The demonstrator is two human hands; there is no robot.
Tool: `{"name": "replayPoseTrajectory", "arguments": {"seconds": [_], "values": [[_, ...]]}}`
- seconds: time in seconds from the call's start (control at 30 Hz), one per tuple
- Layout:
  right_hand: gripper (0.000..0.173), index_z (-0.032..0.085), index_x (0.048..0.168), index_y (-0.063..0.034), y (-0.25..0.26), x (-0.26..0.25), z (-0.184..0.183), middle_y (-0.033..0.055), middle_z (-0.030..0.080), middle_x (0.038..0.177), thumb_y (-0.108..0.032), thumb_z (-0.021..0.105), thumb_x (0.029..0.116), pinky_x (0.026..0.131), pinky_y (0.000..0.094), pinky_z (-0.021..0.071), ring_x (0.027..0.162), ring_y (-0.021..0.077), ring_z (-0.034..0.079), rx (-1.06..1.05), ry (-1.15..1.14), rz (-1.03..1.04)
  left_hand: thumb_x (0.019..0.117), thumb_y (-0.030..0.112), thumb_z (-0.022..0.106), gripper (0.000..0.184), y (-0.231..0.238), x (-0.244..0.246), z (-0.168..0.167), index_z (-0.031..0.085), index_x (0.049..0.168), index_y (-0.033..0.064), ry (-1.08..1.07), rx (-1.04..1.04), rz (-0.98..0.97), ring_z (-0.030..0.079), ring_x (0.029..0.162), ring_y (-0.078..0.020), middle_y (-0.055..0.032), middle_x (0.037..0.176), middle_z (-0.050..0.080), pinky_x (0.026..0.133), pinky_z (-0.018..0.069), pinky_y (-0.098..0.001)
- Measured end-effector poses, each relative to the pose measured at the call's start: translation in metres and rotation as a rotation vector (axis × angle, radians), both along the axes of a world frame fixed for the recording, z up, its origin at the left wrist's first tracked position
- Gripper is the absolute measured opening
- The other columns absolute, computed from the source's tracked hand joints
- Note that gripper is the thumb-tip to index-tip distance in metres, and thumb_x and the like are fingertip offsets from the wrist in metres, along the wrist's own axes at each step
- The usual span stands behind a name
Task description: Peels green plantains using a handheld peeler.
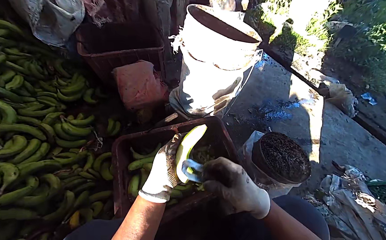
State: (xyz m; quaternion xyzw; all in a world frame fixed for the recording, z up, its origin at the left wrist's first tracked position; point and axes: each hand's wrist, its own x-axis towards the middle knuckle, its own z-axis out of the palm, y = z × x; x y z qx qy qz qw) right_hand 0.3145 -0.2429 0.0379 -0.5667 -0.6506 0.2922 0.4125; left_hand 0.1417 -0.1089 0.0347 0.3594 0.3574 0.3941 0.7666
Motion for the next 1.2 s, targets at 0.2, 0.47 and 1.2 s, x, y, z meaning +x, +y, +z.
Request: {"name": "replayPoseTrajectory", "arguments": {"seconds": [0.2, 0.47, 1.2], "values": [[0.037, 0.074, 0.118, -0.015, 0.016, 0.001, -0.027, 0.0043, 0.071, 0.114, -0.042, 0.073, 0.0931, 0.096, 0.0391, 0.057, 0.108, 0.0156, 0.067, 0.126, -0.221, -0.233, 0.1088, 0.02, 0.039, 0.032, -0.01, 0.0, 0.002, 0.067, 0.119, 0.0083, 0.233, 0.345, -0.122, 0.067, 0.092, -0.0057, 0.0002, 0.102, 0.07, 0.084, 0.0575, -0.0239], [0.042, 0.064, 0.126, -0.0147, 0.03, 0.076, 0.007, 0.0029, 0.07, 0.094, -0.047, 0.063, 0.0993, 0.066, 0.0368, 0.058, 0.072, 0.0137, 0.066, -0.091, 0.065, -0.777, 0.1094, 0.039, 0.041, 0.041, 0.0, 0.007, -0.016, 0.063, 0.125, 0.0074, -0.018, 0.047, -0.189, 0.067, 0.086, -0.0153, -0.0085, 0.099, 0.069, 0.077, 0.0595, -0.0328], [0.045, 0.067, 0.124, -0.0199, 0.041, 0.077, 0.011, 0.0002, 0.071, 0.101, -0.053, 0.067, 0.0949, 0.072, 0.0384, 0.0585, 0.081, 0.0121, 0.067, -0.033, 0.046, -0.716, 0.1114, 0.039, 0.033, 0.046, -0.021, 0.023, -0.024, 0.061, 0.125, 0.0042, -0.07, -0.037, -0.295, 0.069, 0.076, -0.0189, -0.0126, 0.093, 0.069, 0.064, 0.0611, -0.0336]]}}
